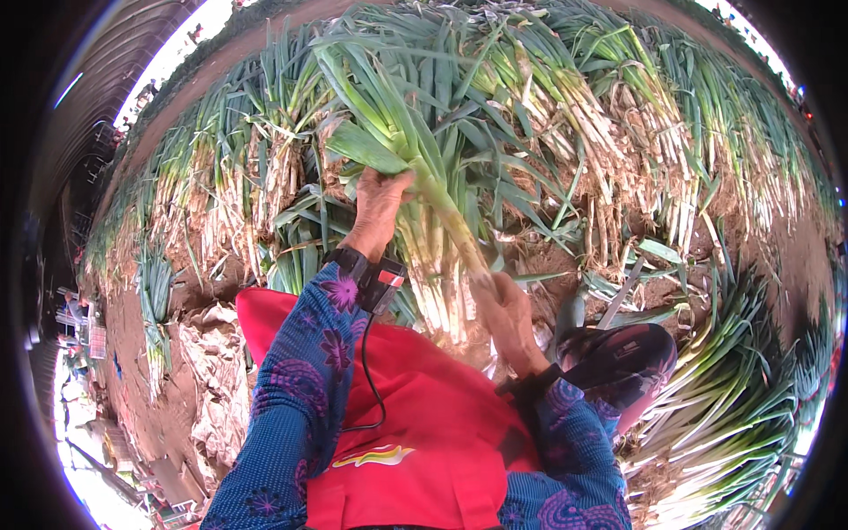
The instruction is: The person cuts ties on bundles of leeks with a knife, peels the outer layers from individual leeks by hand, and stacks them onto a pile.
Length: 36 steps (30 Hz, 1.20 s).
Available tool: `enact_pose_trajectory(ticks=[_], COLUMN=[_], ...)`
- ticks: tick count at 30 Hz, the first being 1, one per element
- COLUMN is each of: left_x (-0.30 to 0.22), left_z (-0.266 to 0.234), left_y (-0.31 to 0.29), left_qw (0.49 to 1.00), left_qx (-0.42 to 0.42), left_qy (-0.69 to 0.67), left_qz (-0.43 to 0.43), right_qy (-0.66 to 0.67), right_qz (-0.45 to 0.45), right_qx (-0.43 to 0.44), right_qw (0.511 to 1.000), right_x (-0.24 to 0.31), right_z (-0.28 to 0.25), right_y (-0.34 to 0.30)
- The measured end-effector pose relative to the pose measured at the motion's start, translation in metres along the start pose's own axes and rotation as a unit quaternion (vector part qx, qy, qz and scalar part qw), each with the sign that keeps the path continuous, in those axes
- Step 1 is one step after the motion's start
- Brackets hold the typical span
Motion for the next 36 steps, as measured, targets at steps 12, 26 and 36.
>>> enact_pose_trajectory(ticks=[12,26,36], left_x=[-0.028,0.001,0.044], left_z=[0.001,-0.042,-0.039], left_y=[-0.026,-0.030,-0.018], left_qw=[0.993,0.998,0.992], left_qx=[0.010,0.017,-0.103], left_qy=[0.073,0.004,0.073], left_qz=[0.094,-0.055,-0.016], right_qy=[-0.272,-0.197,-0.314], right_qz=[-0.148,-0.128,-0.299], right_qx=[-0.098,0.058,-0.063], right_qw=[0.946,0.970,0.899], right_x=[-0.001,0.002,0.003], right_z=[0.003,0.038,0.038], right_y=[0.013,0.008,0.005])
Point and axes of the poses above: each hand's wrist, its own y-axis towards the middle knuckle, its own z-axis out of the palm, x = y × z, the point moved 6 cm from there along y, towards the middle knuckle, and after that the axes turned 9 degrees about -x, right-handed, at the moved point
